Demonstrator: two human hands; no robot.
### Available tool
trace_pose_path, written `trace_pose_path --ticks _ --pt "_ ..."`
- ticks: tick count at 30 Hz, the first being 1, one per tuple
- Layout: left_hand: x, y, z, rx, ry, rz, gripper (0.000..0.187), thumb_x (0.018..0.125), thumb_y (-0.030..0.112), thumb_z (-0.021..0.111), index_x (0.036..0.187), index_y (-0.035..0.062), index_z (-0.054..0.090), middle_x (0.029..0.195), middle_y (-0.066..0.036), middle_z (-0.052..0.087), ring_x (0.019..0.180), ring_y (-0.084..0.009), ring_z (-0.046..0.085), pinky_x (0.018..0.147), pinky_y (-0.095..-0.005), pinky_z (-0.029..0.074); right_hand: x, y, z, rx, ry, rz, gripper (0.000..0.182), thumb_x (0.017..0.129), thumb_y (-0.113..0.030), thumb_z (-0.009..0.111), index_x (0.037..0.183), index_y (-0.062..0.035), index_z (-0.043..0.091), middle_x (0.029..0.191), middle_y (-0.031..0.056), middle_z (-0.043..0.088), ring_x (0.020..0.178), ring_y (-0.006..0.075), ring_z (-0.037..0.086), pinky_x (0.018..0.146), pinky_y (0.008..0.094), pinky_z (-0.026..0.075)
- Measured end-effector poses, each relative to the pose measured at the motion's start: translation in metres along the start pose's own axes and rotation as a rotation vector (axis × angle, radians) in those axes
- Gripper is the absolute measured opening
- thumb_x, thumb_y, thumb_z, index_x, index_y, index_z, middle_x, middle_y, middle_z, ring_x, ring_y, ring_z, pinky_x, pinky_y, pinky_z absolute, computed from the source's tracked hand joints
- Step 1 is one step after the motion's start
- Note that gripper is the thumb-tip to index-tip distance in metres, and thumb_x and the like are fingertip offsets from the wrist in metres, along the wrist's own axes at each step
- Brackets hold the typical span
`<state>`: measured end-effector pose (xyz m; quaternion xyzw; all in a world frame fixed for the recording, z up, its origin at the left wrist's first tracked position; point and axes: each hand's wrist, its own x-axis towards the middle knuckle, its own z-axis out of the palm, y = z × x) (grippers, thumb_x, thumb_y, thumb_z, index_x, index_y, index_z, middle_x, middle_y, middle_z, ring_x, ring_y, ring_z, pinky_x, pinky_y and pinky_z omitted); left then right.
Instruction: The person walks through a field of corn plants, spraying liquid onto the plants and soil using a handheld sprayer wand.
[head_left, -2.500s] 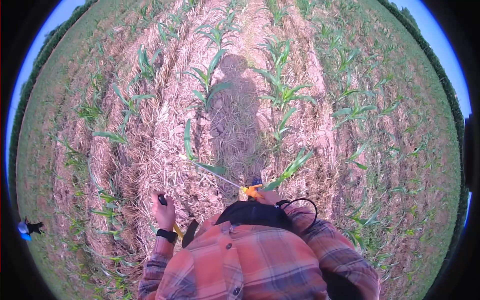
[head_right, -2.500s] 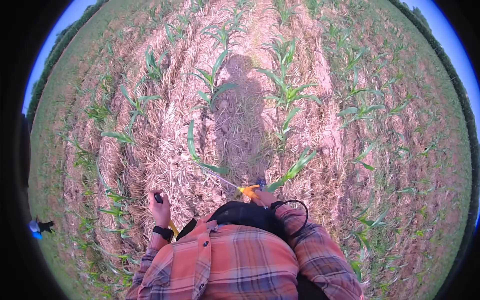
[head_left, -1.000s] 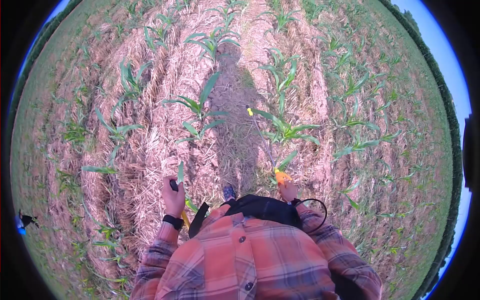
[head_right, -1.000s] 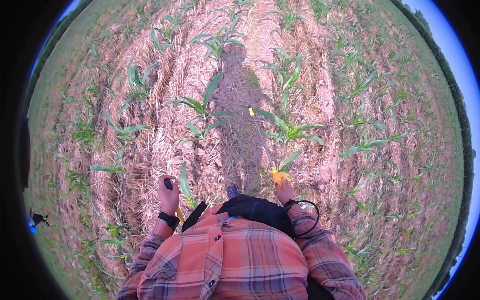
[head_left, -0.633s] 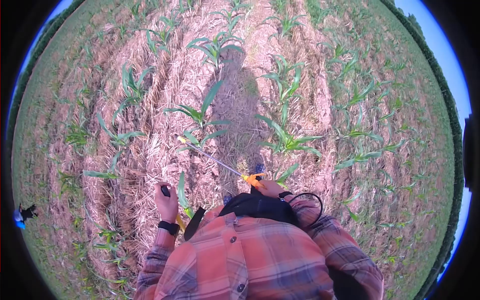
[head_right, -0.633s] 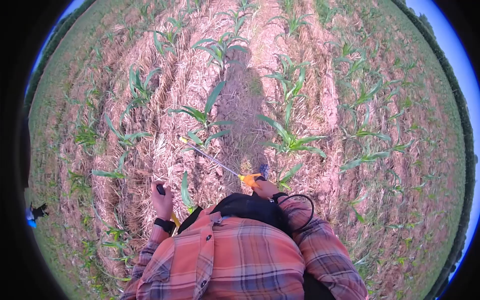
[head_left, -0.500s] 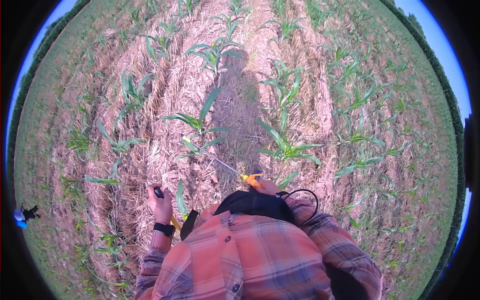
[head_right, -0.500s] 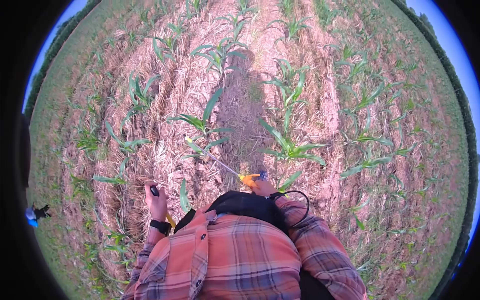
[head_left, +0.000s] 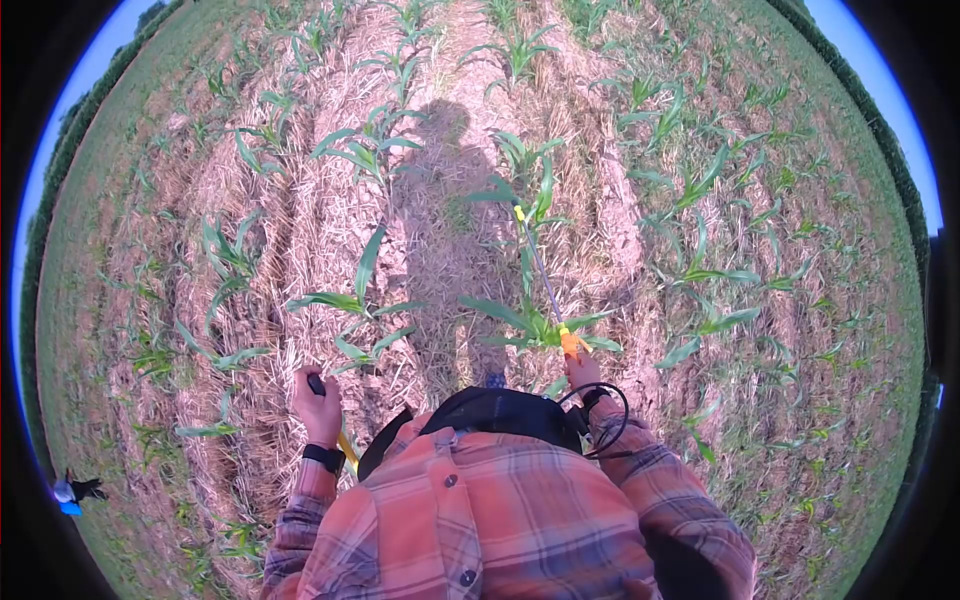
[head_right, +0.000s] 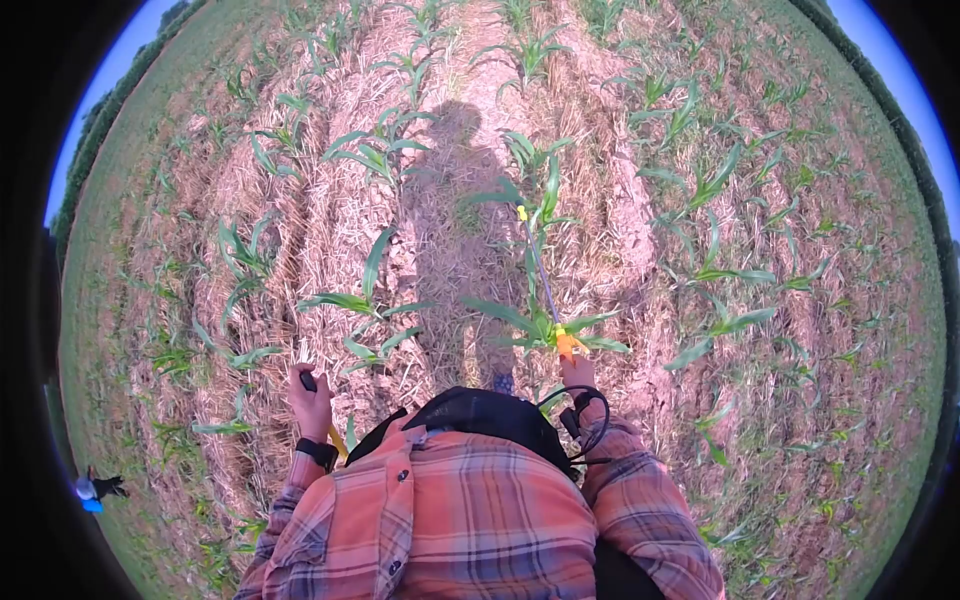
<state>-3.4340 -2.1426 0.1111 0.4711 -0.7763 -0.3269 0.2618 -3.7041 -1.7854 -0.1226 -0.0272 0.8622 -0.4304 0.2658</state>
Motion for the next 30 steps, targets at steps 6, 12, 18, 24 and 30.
trace_pose_path --ticks 6,12,18,24,30 --pt "0.024 0.007 0.029 0.005 -0.037 0.002 0.019 0.072 0.003 0.055 0.09 0.0046 0.047 0.066 -0.01 0.049 0.057 -0.0187 0.048 0.055 -0.0312 0.04 0.01 -0.014 -0.053 0.445 0.249 0.217 0.027 0.082 -0.027 0.051 0.068 -0.0046 0.048 0.05 0.002 0.047 0.036 0.0091 0.041 0.032 0.0253 0.03" --pt "0.061 0.019 0.049 -0.036 -0.128 -0.11 0.019 0.073 0.003 0.055 0.09 0.0051 0.046 0.068 -0.009 0.049 0.058 -0.0171 0.048 0.054 -0.0301 0.039 0.049 -0.009 -0.076 0.519 0.405 0.339 0.027 0.082 -0.03 0.051 0.071 -0.0065 0.044 0.048 0.0018 0.044 0.034 0.0102 0.04 0.029 0.025 0.029" --pt "0.142 0.017 0.094 -0.069 -0.077 0.141 0.019 0.073 0.005 0.056 0.09 0.0053 0.046 0.057 -0.007 0.045 0.049 -0.0175 0.045 0.048 -0.0304 0.038 0.096 -0.04 -0.047 0.355 0.487 0.422 0.027 0.08 -0.031 0.052 0.071 -0.0055 0.052 0.046 0.0047 0.047 0.033 0.0136 0.042 0.029 0.0283 0.033" --pt "0.206 0.013 0.098 -0.182 -0.104 -0.071 0.019 0.073 0.003 0.055 0.09 0.006 0.046 0.059 -0.008 0.047 0.05 -0.0188 0.047 0.049 -0.0312 0.038 0.142 -0.118 0.016 0.144 0.231 0.231 0.027 0.081 -0.028 0.052 0.067 -0.0046 0.053 0.049 0.0046 0.05 0.034 0.0139 0.045 0.031 0.0277 0.033" --pt "0.254 0.005 0.099 -0.171 -0.07 -0.11 0.018 0.073 0.002 0.054 0.088 0.0058 0.045 0.059 -0.007 0.045 0.05 -0.0152 0.045 0.048 -0.029 0.037 0.179 -0.222 0.075 -0.132 -0.022 -0.012 0.029 0.081 -0.029 0.051 0.069 -0.0026 0.053 0.052 0.0041 0.052 0.039 0.0134 0.047 0.039 0.0293 0.038"
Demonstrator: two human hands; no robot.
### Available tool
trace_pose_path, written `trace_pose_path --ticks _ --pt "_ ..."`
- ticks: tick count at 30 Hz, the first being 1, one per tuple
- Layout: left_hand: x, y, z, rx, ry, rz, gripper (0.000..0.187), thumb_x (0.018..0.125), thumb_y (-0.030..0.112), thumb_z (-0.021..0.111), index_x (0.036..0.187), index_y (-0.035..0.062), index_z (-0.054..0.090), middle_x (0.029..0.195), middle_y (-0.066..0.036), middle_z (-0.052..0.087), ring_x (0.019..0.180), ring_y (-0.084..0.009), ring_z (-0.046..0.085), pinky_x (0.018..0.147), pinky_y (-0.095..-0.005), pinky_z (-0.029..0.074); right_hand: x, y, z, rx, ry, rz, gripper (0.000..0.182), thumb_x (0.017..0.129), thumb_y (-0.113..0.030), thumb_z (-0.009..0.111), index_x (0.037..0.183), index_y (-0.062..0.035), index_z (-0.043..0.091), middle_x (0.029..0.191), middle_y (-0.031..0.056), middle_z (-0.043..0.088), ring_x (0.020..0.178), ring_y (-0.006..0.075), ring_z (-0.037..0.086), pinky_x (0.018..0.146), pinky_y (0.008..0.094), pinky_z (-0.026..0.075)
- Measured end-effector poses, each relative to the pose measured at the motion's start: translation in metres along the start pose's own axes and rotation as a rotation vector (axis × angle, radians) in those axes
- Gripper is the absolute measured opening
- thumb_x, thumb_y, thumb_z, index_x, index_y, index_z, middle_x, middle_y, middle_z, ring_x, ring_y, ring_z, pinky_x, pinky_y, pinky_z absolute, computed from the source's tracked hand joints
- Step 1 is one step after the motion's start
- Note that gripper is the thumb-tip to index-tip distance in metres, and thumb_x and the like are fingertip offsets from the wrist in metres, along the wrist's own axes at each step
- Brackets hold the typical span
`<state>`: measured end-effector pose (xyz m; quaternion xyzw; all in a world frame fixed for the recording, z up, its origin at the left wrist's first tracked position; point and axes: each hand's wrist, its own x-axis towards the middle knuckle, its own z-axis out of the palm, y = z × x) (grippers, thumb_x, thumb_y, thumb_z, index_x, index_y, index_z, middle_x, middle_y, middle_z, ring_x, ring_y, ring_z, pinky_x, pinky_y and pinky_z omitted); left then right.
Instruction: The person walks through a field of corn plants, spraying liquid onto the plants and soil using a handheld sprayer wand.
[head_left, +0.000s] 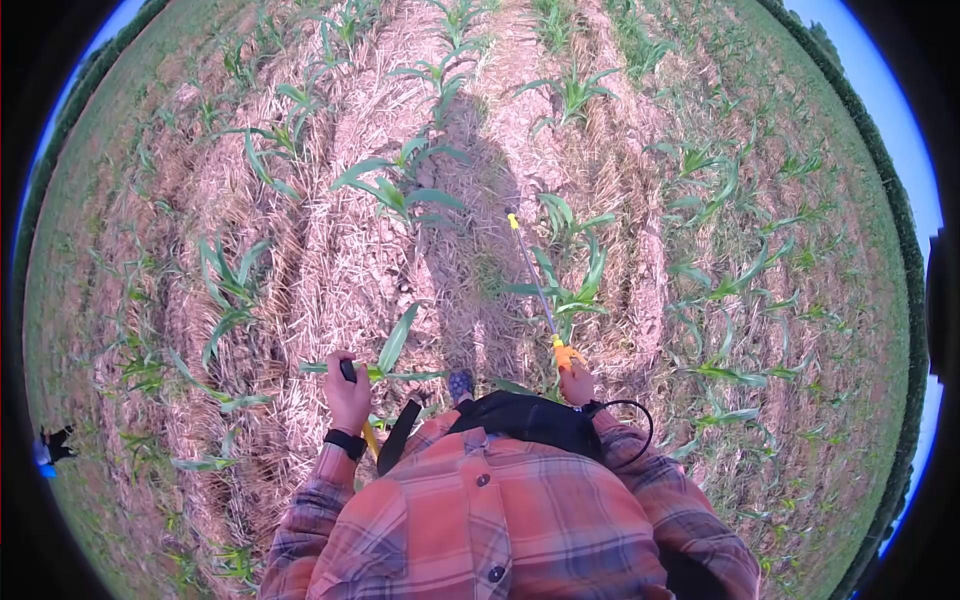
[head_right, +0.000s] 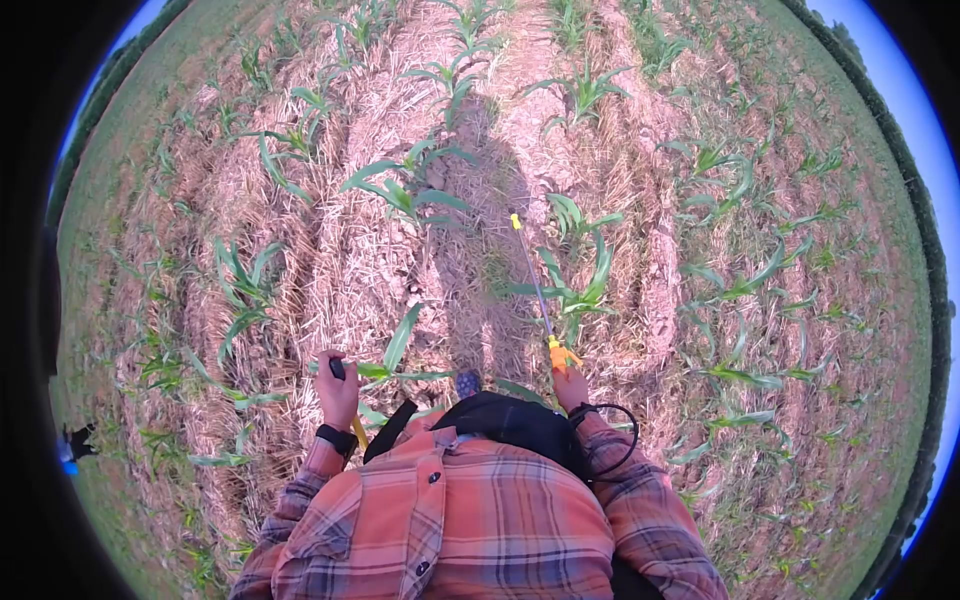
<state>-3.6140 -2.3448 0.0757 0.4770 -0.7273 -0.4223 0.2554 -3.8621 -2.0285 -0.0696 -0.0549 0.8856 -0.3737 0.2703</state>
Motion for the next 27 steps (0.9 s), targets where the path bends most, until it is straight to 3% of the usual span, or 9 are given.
trace_pose_path --ticks 2,5,8,11,13,16,18,21,27 --pt "0.007 0.002 -0.002 0.043 -0.001 0.013 0.018 0.073 0.002 0.054 0.088 0.0058 0.045 0.06 -0.007 0.045 0.051 -0.0144 0.044 0.048 -0.0284 0.036 0.013 -0.026 0.014 -0.103 -0.134 -0.103 0.032 0.079 -0.034 0.052 0.074 -0.0017 0.054 0.059 0.0124 0.056 0.057 0.0266 0.056 0.052 0.0359 0.042" --pt "0.021 0.014 -0.001 -0.02 0.005 -0.048 0.018 0.073 0.002 0.054 0.088 0.0054 0.045 0.06 -0.005 0.045 0.052 -0.0141 0.044 0.049 -0.0283 0.036 0.028 -0.071 0.021 -0.195 -0.323 -0.265 0.031 0.079 -0.033 0.05 0.08 -0.0032 0.056 0.068 0.0159 0.057 0.068 0.0318 0.056 0.06 0.0386 0.042" --pt "0.032 0.009 0.002 -0.004 0.055 0.044 0.018 0.073 0.002 0.054 0.088 0.004 0.045 0.062 -0.005 0.046 0.054 -0.0132 0.046 0.05 -0.0281 0.037 0.044 -0.096 0.032 -0.209 -0.424 -0.356 0.031 0.079 -0.034 0.05 0.085 -0.005 0.057 0.074 0.0174 0.058 0.073 0.0326 0.056 0.063 0.0394 0.042" --pt "0.045 0.032 0.007 -0.037 0.068 -0.099 0.019 0.072 0.002 0.055 0.088 0.0039 0.046 0.062 -0.006 0.046 0.055 -0.014 0.047 0.05 -0.0289 0.038 0.067 -0.116 0.037 -0.225 -0.591 -0.382 0.032 0.079 -0.035 0.049 0.089 -0.0053 0.056 0.078 0.0174 0.058 0.075 0.0332 0.056 0.065 0.0397 0.043" --pt "0.058 0.036 0.012 0.085 0.148 -0.017 0.018 0.072 0.002 0.054 0.088 0.0037 0.046 0.061 -0.007 0.046 0.053 -0.0153 0.048 0.05 -0.0302 0.039 0.089 -0.126 0.037 -0.241 -0.649 -0.388 0.033 0.079 -0.036 0.049 0.092 -0.0054 0.056 0.079 0.0177 0.059 0.076 0.0335 0.056 0.066 0.0393 0.043" --pt "0.077 0.049 0.021 0.137 0.186 0.023 0.017 0.072 0.003 0.054 0.087 0.0049 0.046 0.061 -0.008 0.048 0.05 -0.017 0.047 0.049 -0.031 0.038 0.121 -0.127 0.033 -0.181 -0.618 -0.363 0.034 0.079 -0.036 0.05 0.091 -0.0047 0.056 0.078 0.0179 0.059 0.077 0.0332 0.057 0.066 0.0398 0.042" --pt "0.092 0.06 0.039 0.165 0.175 0.028 0.018 0.072 0.003 0.054 0.088 0.0057 0.046 0.06 -0.008 0.048 0.05 -0.0172 0.048 0.049 -0.0311 0.038 0.143 -0.117 0.03 -0.171 -0.485 -0.404 0.03 0.081 -0.034 0.052 0.082 -0.0042 0.056 0.062 0.0052 0.057 0.057 0.0164 0.054 0.053 0.0301 0.041" --pt "0.11 0.079 0.065 0.184 0.133 0.036 0.019 0.072 0.004 0.054 0.089 0.0076 0.046 0.058 -0.007 0.048 0.051 -0.0182 0.049 0.049 -0.032 0.039 0.172 -0.094 0.009 -0.153 -0.398 -0.431 0.03 0.08 -0.034 0.053 0.082 -0.0036 0.056 0.061 0.0045 0.056 0.054 0.0155 0.053 0.051 0.0299 0.041" --pt "0.141 0.106 0.107 0.238 0.072 0.095 0.021 0.072 0.006 0.055 0.09 0.0058 0.046 0.067 -0.01 0.051 0.057 -0.0222 0.052 0.055 -0.0328 0.042 0.205 -0.041 -0.053 0.049 -0.268 -0.033 0.026 0.081 -0.032 0.052 0.076 -0.0059 0.055 0.056 0.0026 0.054 0.042 0.0117 0.049 0.04 0.0265 0.038"
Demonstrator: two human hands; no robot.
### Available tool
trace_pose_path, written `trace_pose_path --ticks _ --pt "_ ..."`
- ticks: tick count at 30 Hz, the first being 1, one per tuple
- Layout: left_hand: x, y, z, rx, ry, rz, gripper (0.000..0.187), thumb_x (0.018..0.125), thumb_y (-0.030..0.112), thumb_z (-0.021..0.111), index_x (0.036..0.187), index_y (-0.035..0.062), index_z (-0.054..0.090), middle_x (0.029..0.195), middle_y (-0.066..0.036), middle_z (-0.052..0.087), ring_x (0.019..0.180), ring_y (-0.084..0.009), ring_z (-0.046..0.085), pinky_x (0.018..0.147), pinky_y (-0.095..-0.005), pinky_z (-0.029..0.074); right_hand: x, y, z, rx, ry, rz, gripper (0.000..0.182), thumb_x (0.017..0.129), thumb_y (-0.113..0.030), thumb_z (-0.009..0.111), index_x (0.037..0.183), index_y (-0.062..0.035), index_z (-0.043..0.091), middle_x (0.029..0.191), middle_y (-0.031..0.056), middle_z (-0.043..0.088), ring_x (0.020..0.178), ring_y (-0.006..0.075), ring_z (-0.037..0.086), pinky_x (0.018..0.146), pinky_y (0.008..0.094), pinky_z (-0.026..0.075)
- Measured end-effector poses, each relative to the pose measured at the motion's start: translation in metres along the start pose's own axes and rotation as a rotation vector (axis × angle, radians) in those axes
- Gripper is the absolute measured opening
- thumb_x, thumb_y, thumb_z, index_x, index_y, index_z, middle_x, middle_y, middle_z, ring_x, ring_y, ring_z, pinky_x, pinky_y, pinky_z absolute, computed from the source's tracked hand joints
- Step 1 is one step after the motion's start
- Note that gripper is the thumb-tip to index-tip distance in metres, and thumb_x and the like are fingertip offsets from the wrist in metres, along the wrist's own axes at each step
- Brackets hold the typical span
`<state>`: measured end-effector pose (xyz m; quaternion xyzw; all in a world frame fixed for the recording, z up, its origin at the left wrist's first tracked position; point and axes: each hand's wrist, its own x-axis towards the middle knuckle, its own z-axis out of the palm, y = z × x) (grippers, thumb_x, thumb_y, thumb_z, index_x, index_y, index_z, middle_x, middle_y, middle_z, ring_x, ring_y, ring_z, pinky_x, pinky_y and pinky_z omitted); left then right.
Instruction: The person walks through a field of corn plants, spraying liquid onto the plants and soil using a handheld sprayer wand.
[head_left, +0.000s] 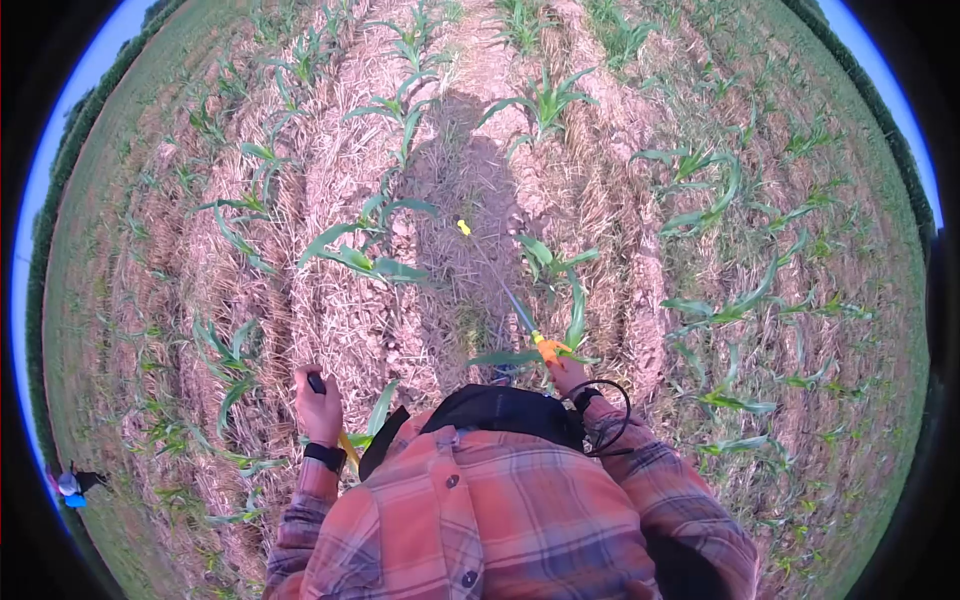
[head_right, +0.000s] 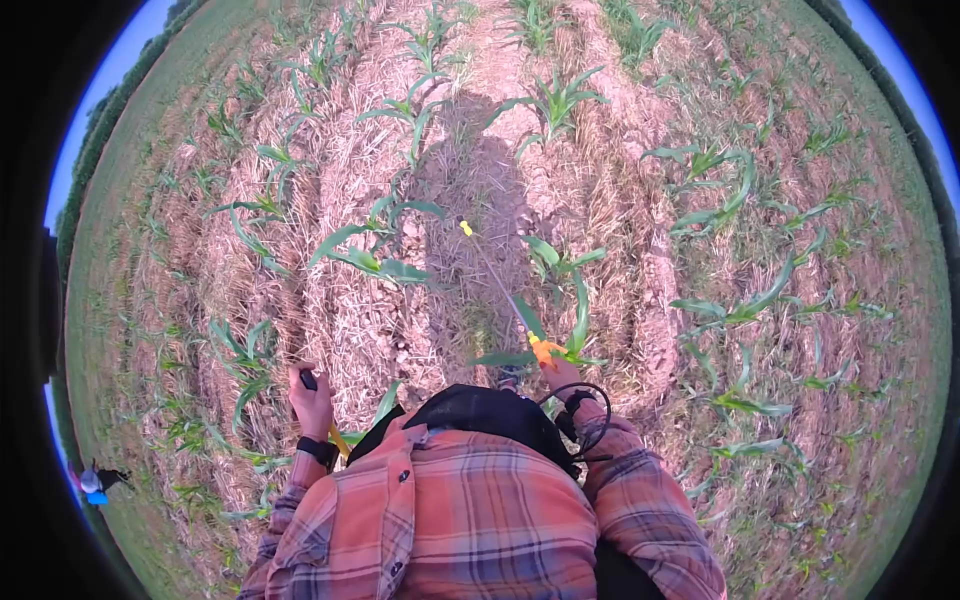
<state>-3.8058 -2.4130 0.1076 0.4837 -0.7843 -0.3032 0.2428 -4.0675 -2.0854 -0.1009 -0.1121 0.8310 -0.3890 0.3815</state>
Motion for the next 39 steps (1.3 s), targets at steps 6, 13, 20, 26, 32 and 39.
trace_pose_path --ticks 6,13,20,26,32,39 --pt "0.021 0.017 0.028 0.038 0.002 0.026 0.018 0.072 0.006 0.054 0.088 0.0037 0.048 0.07 -0.011 0.05 0.059 -0.0223 0.052 0.057 -0.0327 0.042 0.006 0.024 -0.058 0.46 0.366 0.181 0.025 0.083 -0.03 0.051 0.073 -0.0073 0.051 0.049 0.0016 0.047 0.037 0.0104 0.043 0.032 0.0247 0.033" --pt "0.044 0.056 0.044 -0.069 -0.072 -0.024 0.019 0.071 0.003 0.056 0.087 0.0044 0.048 0.066 -0.008 0.047 0.056 -0.0168 0.047 0.051 -0.0296 0.039 0.014 0.03 -0.116 0.705 0.565 0.296 0.027 0.084 -0.03 0.049 0.07 -0.0075 0.046 0.05 0.001 0.044 0.036 0.0102 0.042 0.029 0.0244 0.031" --pt "0.098 0.058 0.082 -0.039 -0.116 0.094 0.02 0.071 0.003 0.056 0.088 0.0055 0.047 0.062 -0.008 0.047 0.051 -0.017 0.046 0.05 -0.0298 0.039 0.051 0.023 -0.122 0.636 0.797 0.316 0.027 0.084 -0.027 0.049 0.069 -0.0046 0.047 0.046 0.0016 0.044 0.033 0.0107 0.04 0.028 0.0264 0.032" --pt "0.168 0.07 0.105 -0.112 -0.147 0.098 0.016 0.073 0.004 0.055 0.086 0.0057 0.047 0.057 -0.004 0.041 0.049 -0.0134 0.04 0.048 -0.0275 0.036 0.098 -0.047 -0.089 0.515 0.635 0.329 0.023 0.082 -0.026 0.051 0.073 -0.0051 0.049 0.047 0.002 0.044 0.034 0.0121 0.042 0.029 0.0265 0.032" --pt "0.227 0.051 0.108 -0.18 -0.112 0.026 0.017 0.073 0.004 0.057 0.086 0.0061 0.047 0.057 -0.005 0.042 0.049 -0.0141 0.04 0.048 -0.0282 0.036 0.175 -0.089 -0.042 0.015 0.361 0.105 0.028 0.082 -0.031 0.05 0.076 -0.0033 0.053 0.055 0.0052 0.053 0.041 0.0124 0.049 0.035 0.0269 0.037" --pt "0.265 0.046 0.109 -0.2 -0.112 -0.048 0.019 0.072 0.004 0.057 0.088 0.0056 0.047 0.057 -0.006 0.044 0.051 -0.0149 0.043 0.05 -0.0295 0.037 0.213 -0.187 -0.009 -0.349 0.096 -0.151 0.029 0.08 -0.031 0.05 0.077 -0.0023 0.054 0.059 0.0084 0.056 0.054 0.0201 0.056 0.052 0.0331 0.043"
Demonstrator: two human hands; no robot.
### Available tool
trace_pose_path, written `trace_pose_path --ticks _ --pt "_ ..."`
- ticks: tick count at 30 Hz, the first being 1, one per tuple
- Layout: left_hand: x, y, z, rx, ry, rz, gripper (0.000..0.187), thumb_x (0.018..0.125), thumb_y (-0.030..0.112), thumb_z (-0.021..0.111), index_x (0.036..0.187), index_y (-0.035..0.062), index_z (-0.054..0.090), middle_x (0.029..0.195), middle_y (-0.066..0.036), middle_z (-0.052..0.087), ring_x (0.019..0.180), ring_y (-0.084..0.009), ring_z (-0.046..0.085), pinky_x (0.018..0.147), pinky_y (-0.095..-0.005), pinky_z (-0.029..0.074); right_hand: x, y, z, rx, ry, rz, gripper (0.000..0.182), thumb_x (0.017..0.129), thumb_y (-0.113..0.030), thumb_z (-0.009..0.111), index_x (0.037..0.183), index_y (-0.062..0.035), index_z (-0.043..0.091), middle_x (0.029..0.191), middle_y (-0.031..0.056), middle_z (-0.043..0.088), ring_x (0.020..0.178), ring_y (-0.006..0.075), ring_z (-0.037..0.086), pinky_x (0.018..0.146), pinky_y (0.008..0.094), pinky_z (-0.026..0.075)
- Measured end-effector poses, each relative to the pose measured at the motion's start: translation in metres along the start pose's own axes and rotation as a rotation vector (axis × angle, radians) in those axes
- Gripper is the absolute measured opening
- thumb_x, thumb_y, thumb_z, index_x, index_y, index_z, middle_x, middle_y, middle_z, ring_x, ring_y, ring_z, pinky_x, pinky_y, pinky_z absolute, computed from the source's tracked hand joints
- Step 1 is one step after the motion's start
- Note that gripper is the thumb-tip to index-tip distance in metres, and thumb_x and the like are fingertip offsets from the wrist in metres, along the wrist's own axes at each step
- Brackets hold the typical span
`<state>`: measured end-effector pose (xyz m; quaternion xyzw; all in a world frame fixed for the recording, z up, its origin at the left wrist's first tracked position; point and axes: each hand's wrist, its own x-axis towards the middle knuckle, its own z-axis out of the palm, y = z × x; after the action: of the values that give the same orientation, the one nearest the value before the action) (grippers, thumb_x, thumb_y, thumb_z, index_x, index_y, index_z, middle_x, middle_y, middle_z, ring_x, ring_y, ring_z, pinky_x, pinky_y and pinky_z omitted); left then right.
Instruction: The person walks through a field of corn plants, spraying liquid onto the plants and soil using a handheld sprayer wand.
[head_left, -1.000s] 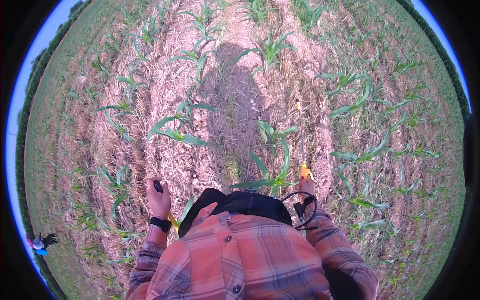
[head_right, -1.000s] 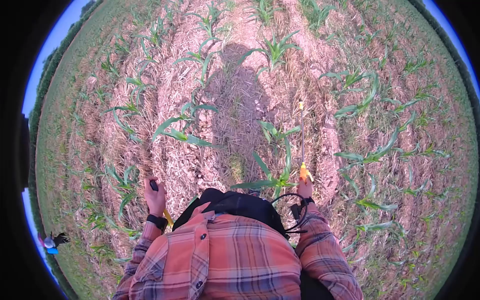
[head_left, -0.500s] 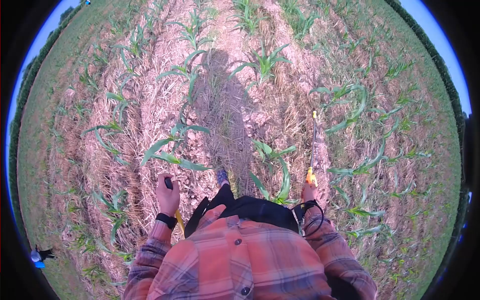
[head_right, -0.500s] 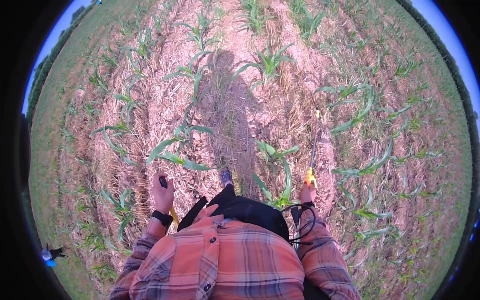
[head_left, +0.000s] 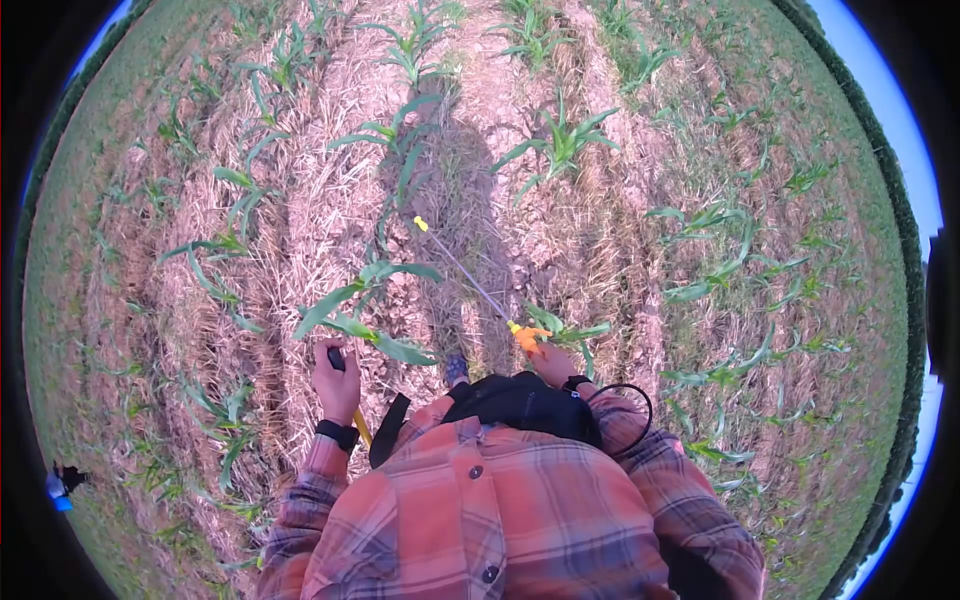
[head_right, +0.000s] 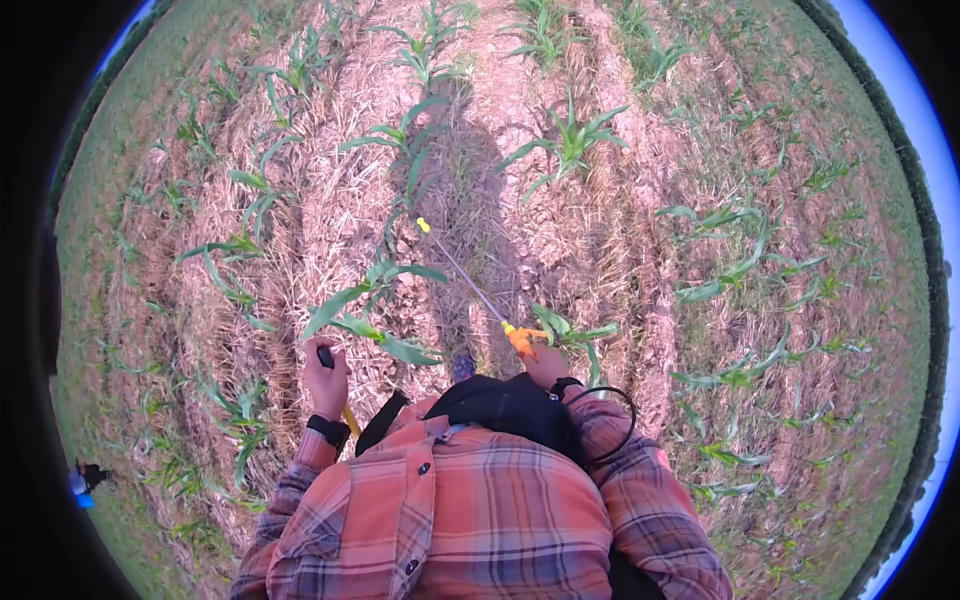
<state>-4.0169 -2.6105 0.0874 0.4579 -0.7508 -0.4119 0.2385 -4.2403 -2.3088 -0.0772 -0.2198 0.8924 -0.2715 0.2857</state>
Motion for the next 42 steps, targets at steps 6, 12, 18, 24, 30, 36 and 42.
trace_pose_path --ticks 6,12,18,24,30,36,42 --pt "0.02 0.018 0.0 -0.063 0.002 -0.03 0.016 0.074 0.002 0.053 0.089 0.0051 0.046 0.062 -0.004 0.047 0.05 -0.0104 0.048 0.045 -0.0254 0.039 0.028 -0.064 -0.031 -0.015 -0.427 -0.26 0.032 0.08 -0.037 0.048 0.092 -0.0075 0.053 0.077 0.0176 0.058 0.075 0.0355 0.056 0.066 0.0412 0.043" --pt "0.053 0.031 0.014 -0.05 0.093 0.007 0.016 0.074 0.001 0.053 0.087 0.004 0.045 0.064 -0.004 0.047 0.05 -0.0099 0.045 0.046 -0.0255 0.039 0.088 -0.038 -0.032 0.044 -0.412 -0.391 0.031 0.079 -0.036 0.05 0.09 -0.0081 0.055 0.077 0.0157 0.059 0.071 0.0343 0.057 0.064 0.0399 0.044" --pt "0.093 0.083 0.056 0.073 0.116 0.065 0.016 0.074 0.001 0.053 0.087 0.0041 0.045 0.065 -0.005 0.049 0.052 -0.0101 0.049 0.046 -0.0248 0.04 0.135 -0.002 -0.059 0.134 -0.155 -0.179 0.026 0.078 -0.028 0.055 0.092 -0.0062 0.057 0.068 0.0112 0.058 0.063 0.022 0.058 0.058 0.0332 0.044" --pt "0.124 0.115 0.1 0.017 0.053 0.038 0.016 0.074 0.003 0.053 0.088 0.0047 0.045 0.064 -0.005 0.048 0.051 -0.0121 0.051 0.045 -0.0258 0.04 0.165 0.06 -0.094 0.228 0.098 0.017 0.025 0.08 -0.029 0.055 0.083 -0.0036 0.056 0.058 0.0045 0.054 0.051 0.0132 0.053 0.048 0.0281 0.041" --pt "0.145 0.132 0.127 0.088 0.046 0.108 0.017 0.073 0.002 0.053 0.088 0.0049 0.045 0.058 -0.005 0.044 0.047 -0.0124 0.046 0.044 -0.0286 0.036 0.178 0.109 -0.123 0.511 0.315 0.277 0.023 0.083 -0.028 0.052 0.076 -0.006 0.055 0.05 0.0002 0.048 0.039 0.0092 0.044 0.036 0.0232 0.034" --pt "0.174 0.119 0.137 0.121 0.023 0.091 0.018 0.072 0.003 0.055 0.087 0.0041 0.046 0.063 -0.006 0.047 0.051 -0.0144 0.046 0.048 -0.0292 0.038 0.165 0.102 -0.171 0.715 0.474 0.544 0.03 0.084 -0.031 0.051 0.066 -0.0067 0.048 0.048 0.0 0.044 0.036 0.009 0.041 0.031 0.0247 0.031" --pt "0.221 0.118 0.146 0.106 0.007 0.077 0.019 0.071 0.004 0.057 0.087 0.0046 0.047 0.062 -0.009 0.049 0.05 -0.0174 0.045 0.048 -0.0298 0.037 0.191 0.1 -0.182 0.774 0.639 0.613 0.03 0.084 -0.032 0.049 0.069 -0.0053 0.048 0.05 0.0034 0.046 0.033 0.0112 0.041 0.028 0.0246 0.031"
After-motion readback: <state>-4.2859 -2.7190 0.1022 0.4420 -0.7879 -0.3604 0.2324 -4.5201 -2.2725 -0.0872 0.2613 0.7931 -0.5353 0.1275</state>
